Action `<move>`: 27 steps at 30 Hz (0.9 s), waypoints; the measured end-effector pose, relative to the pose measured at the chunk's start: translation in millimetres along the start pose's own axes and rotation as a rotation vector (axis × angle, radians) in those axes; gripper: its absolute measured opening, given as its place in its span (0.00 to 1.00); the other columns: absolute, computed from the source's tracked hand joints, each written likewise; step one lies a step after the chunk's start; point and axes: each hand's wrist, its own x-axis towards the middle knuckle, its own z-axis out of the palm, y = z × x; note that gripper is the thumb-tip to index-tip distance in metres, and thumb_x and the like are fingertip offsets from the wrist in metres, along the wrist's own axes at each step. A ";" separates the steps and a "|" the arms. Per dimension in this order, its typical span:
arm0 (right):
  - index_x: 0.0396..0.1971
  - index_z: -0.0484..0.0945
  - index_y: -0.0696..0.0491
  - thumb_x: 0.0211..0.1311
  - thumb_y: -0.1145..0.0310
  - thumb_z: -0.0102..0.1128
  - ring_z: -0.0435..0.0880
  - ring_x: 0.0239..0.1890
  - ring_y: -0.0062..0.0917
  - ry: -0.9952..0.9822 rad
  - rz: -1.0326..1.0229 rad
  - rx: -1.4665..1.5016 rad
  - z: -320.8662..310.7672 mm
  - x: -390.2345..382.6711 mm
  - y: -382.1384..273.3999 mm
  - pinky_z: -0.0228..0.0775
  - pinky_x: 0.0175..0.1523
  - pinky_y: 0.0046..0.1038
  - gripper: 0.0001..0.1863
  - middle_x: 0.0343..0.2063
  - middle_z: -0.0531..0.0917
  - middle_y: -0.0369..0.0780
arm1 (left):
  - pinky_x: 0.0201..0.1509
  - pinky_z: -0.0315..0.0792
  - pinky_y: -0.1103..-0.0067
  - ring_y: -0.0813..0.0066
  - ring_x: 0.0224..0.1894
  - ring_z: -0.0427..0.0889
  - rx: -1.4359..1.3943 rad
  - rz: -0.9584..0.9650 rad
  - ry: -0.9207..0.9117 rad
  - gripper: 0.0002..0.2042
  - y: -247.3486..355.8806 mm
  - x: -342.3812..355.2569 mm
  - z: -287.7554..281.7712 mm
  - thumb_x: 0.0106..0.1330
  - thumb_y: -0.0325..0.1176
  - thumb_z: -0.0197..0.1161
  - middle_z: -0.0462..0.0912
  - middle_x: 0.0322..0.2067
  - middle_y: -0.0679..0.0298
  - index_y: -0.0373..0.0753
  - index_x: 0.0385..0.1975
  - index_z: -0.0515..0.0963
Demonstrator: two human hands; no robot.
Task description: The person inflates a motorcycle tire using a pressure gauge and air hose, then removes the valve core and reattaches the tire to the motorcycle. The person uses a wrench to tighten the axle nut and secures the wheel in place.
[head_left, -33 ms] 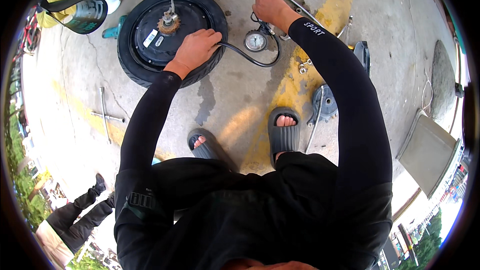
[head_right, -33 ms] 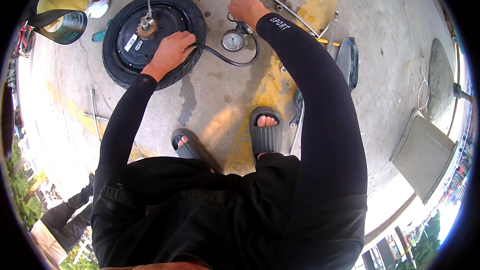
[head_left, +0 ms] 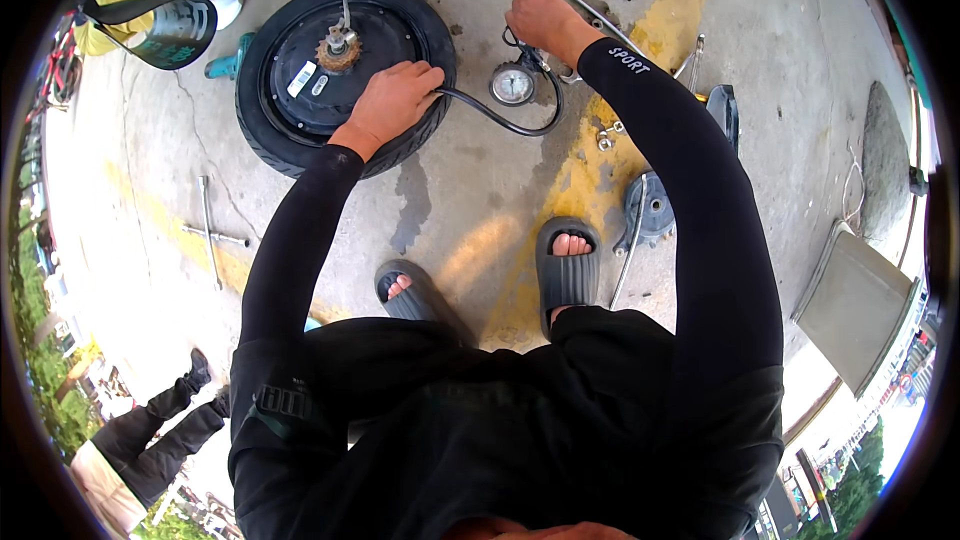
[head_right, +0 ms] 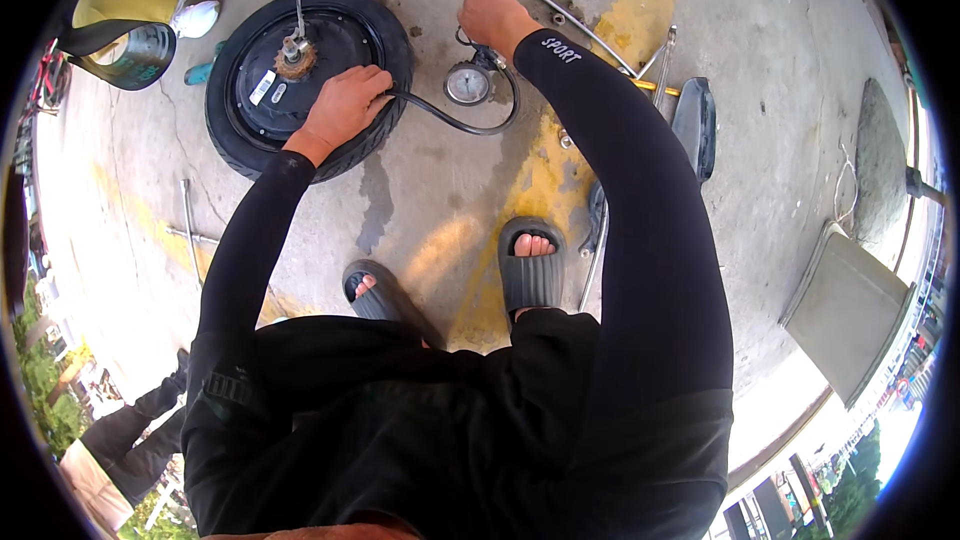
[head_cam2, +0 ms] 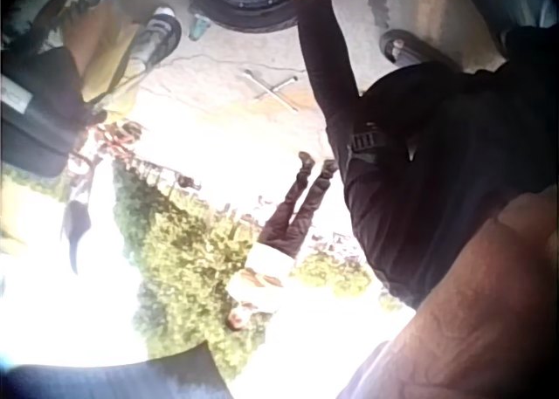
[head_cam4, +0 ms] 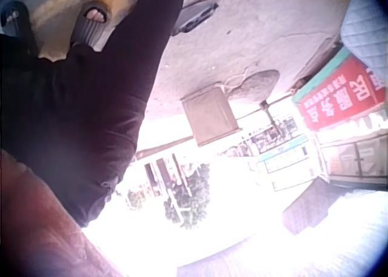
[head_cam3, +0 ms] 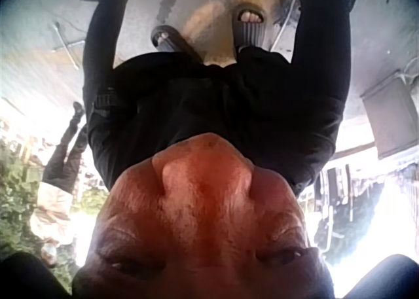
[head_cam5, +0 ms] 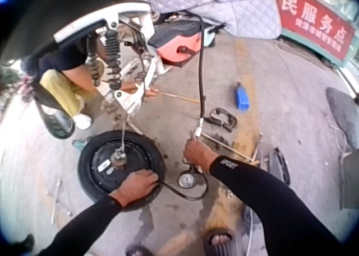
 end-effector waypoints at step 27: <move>0.38 0.81 0.50 0.60 0.69 0.62 0.88 0.43 0.34 -0.044 0.190 0.054 -15.4 -71.1 59.9 0.76 0.54 0.39 0.07 0.35 0.87 0.40 | 0.42 0.76 0.64 0.58 0.40 0.80 0.048 0.012 0.023 0.09 -2.2 -2.0 4.4 0.64 0.33 0.65 0.76 0.32 0.61 0.42 0.38 0.72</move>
